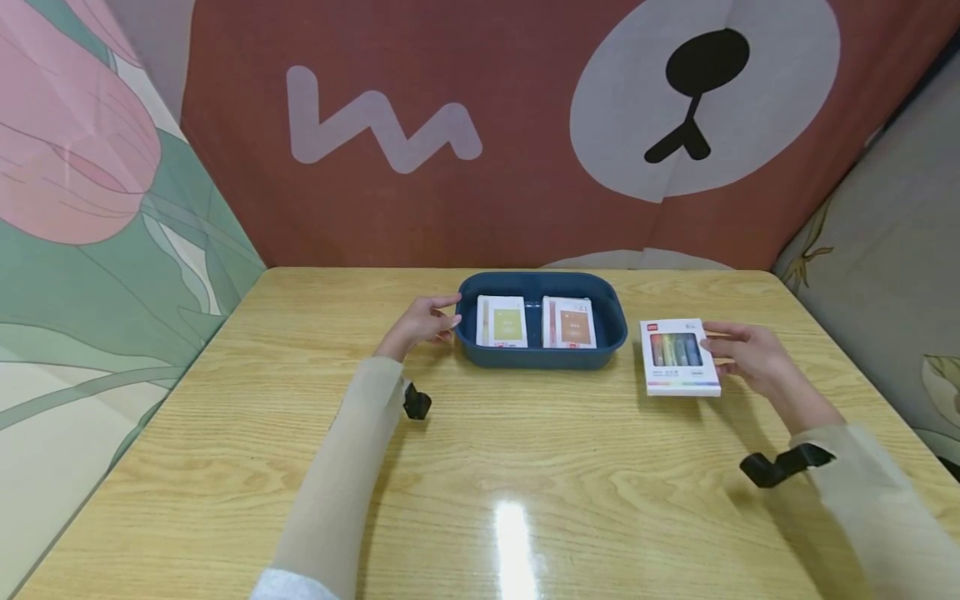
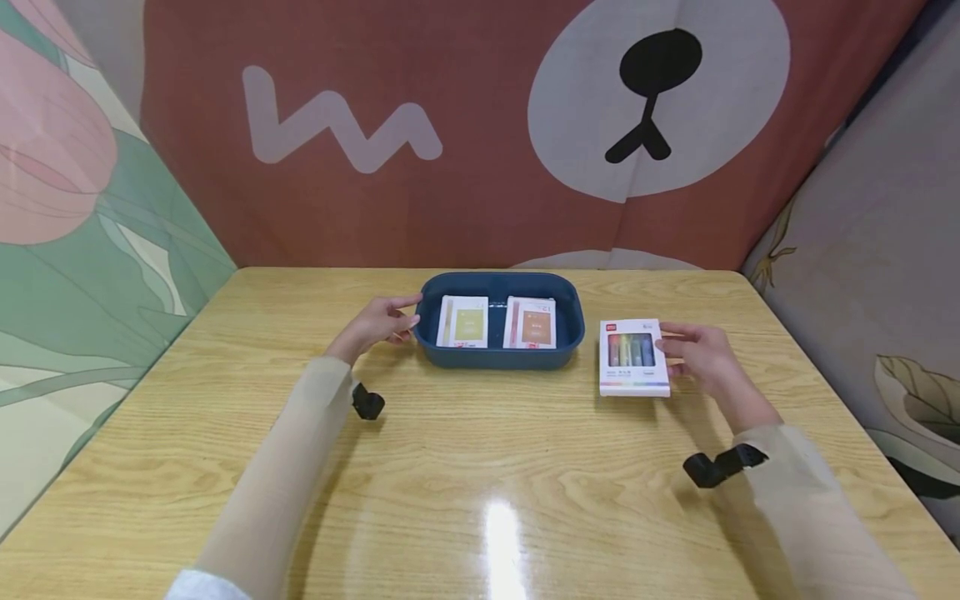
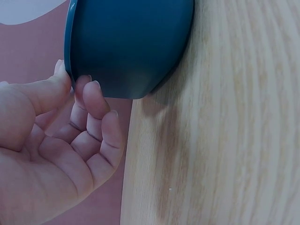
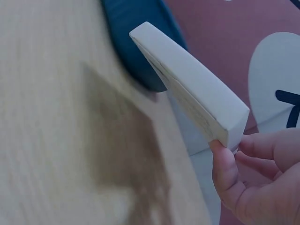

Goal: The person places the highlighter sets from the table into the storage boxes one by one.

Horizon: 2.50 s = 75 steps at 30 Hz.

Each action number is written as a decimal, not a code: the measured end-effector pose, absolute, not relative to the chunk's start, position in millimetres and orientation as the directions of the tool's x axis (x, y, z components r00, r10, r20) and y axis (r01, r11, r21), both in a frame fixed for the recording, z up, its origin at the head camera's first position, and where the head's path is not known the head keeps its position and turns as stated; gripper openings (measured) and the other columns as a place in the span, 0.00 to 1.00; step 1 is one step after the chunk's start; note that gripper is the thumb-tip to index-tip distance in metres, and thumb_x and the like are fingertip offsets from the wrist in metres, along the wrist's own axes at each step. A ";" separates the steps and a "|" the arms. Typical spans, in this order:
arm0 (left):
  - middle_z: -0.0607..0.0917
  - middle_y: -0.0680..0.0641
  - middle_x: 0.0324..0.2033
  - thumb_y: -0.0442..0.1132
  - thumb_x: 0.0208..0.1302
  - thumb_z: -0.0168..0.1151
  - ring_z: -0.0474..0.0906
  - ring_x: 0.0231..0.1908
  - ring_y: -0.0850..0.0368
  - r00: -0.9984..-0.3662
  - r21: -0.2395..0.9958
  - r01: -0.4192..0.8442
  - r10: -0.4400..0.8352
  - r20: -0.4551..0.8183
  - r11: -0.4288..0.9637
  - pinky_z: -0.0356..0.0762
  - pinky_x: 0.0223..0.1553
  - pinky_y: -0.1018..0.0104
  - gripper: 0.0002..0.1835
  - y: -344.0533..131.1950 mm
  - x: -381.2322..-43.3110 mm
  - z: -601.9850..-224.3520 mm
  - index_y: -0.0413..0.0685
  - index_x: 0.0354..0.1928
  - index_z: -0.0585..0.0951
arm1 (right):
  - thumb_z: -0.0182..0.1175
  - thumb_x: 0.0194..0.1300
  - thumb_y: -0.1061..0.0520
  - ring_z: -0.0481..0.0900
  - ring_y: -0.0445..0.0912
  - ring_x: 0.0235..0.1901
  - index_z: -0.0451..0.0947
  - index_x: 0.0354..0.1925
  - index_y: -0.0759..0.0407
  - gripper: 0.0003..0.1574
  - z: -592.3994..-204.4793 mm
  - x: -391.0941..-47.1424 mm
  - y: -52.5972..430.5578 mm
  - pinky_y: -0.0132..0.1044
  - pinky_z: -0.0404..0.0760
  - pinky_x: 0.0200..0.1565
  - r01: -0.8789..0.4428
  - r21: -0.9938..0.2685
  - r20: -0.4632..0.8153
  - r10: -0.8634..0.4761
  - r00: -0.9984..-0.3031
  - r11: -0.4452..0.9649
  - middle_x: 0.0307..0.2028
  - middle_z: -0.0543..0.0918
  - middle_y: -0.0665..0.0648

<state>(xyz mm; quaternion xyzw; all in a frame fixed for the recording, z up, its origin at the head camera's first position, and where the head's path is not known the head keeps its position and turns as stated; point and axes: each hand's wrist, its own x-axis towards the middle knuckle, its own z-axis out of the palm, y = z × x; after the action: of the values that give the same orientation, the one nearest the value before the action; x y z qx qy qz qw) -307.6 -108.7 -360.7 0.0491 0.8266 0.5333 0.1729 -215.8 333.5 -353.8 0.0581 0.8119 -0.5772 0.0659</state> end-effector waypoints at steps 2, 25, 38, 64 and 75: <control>0.77 0.34 0.35 0.37 0.63 0.55 0.76 0.33 0.43 -0.935 0.898 -0.107 0.264 -0.237 0.427 0.73 0.38 0.54 0.26 -109.1 -308.2 -361.7 0.54 0.63 0.66 | 0.51 0.65 0.61 0.75 0.35 0.28 0.47 0.63 0.78 0.37 -349.5 -217.3 332.9 0.33 0.76 0.28 0.166 -0.936 -0.169 0.016 -0.985 0.311 0.28 0.73 0.34; 0.77 0.37 0.33 0.36 0.62 0.55 0.76 0.32 0.43 -0.937 0.903 -0.109 0.261 -0.233 0.417 0.72 0.37 0.53 0.26 -109.4 -308.5 -361.4 0.54 0.63 0.66 | 0.50 0.66 0.60 0.74 0.34 0.29 0.54 0.64 0.69 0.32 -312.3 -255.7 282.5 0.30 0.75 0.30 0.140 -0.951 -0.112 0.116 -0.987 0.277 0.52 0.66 0.64; 0.77 0.40 0.31 0.36 0.63 0.55 0.76 0.33 0.44 -0.932 0.900 -0.119 0.265 -0.246 0.420 0.73 0.37 0.53 0.26 -109.3 -309.7 -360.9 0.55 0.63 0.66 | 0.49 0.64 0.66 0.75 0.36 0.25 0.57 0.61 0.74 0.29 -311.9 -279.1 237.8 0.34 0.78 0.27 0.087 -0.943 -0.059 0.097 -0.994 0.322 0.52 0.67 0.74; 0.78 0.42 0.31 0.37 0.62 0.55 0.76 0.36 0.41 -0.936 0.903 -0.121 0.256 -0.242 0.412 0.73 0.38 0.53 0.26 -109.2 -308.2 -360.5 0.55 0.63 0.66 | 0.55 0.58 0.70 0.77 0.57 0.37 0.68 0.52 0.77 0.23 -334.5 -290.5 213.0 0.32 0.77 0.22 0.025 -0.812 0.049 0.110 -0.993 0.583 0.46 0.74 0.74; 0.78 0.38 0.34 0.37 0.63 0.55 0.76 0.35 0.42 -0.935 0.902 -0.123 0.255 -0.245 0.414 0.72 0.38 0.53 0.26 -109.7 -307.3 -361.5 0.55 0.63 0.66 | 0.56 0.56 0.70 0.78 0.57 0.34 0.72 0.47 0.77 0.19 -338.3 -290.1 200.6 0.34 0.77 0.21 -0.052 -0.679 0.135 0.055 -0.989 0.733 0.41 0.77 0.73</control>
<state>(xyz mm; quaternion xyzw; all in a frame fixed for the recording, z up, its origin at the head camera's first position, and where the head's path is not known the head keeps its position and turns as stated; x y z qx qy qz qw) -307.3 -109.7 -361.5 0.0400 0.8223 0.5400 0.1751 -290.1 200.6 -338.3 0.0009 0.9279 -0.3657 -0.0731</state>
